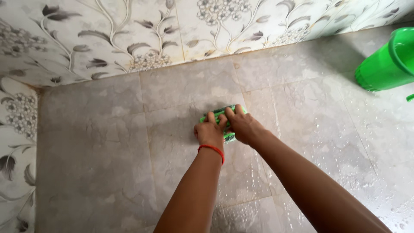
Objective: The person scrubs a tiled floor and the wall base using a green brush and water from a bucket.
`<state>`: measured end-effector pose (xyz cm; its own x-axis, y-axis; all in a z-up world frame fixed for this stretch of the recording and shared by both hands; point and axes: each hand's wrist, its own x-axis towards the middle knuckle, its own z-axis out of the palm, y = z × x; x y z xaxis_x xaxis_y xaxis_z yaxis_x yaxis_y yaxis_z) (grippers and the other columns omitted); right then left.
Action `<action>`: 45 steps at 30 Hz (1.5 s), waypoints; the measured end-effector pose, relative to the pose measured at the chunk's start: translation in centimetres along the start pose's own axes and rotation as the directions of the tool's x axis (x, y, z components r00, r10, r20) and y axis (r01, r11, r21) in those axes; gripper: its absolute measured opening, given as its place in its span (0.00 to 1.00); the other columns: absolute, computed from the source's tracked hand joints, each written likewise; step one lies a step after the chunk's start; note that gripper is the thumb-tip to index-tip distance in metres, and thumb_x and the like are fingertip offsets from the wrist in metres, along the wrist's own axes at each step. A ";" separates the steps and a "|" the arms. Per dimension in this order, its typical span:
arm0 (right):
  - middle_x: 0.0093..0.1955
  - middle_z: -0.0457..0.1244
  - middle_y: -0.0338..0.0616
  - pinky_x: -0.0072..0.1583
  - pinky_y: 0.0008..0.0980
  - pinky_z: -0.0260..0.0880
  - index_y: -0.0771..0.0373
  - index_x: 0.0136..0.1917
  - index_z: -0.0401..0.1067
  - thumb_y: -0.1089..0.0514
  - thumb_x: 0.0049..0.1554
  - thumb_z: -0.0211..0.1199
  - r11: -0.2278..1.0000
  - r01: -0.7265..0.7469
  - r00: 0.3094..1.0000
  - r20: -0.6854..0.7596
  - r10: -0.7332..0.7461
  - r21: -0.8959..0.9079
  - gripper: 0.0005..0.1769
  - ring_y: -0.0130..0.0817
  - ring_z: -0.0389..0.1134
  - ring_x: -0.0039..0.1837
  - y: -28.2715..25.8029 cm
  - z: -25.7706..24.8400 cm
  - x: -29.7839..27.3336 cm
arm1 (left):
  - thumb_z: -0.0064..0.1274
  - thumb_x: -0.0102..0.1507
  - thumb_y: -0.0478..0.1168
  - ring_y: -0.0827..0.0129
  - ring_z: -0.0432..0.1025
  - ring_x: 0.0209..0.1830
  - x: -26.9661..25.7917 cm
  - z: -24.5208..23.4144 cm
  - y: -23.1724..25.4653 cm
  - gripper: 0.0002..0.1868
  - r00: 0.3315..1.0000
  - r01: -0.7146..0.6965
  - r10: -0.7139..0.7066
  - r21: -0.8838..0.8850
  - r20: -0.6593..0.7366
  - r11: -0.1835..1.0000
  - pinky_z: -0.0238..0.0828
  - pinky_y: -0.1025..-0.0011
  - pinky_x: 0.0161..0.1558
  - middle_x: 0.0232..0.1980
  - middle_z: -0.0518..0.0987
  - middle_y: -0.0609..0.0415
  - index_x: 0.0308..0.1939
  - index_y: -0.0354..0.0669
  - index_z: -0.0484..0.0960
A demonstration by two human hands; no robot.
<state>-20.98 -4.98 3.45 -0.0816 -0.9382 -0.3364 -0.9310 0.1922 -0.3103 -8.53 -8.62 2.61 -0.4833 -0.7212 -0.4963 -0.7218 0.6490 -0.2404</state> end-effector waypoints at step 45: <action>0.71 0.47 0.64 0.57 0.47 0.75 0.58 0.74 0.47 0.57 0.50 0.73 0.992 0.075 0.993 0.099 -0.065 -0.102 0.48 0.65 0.66 0.62 -29.4 15.5 -12.1 | 0.55 0.59 0.65 0.58 0.59 0.64 -22.6 23.4 -15.4 0.34 0.965 0.204 -0.250 -0.364 -0.083 0.909 0.52 0.56 0.64 0.62 0.67 0.53 0.64 0.60 0.66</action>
<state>12.95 5.17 2.85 0.0147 -0.9155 -0.4021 -0.9659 0.0909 -0.2424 25.06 3.31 -1.99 -0.3266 -0.8783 -0.3491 -0.9351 0.3541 -0.0159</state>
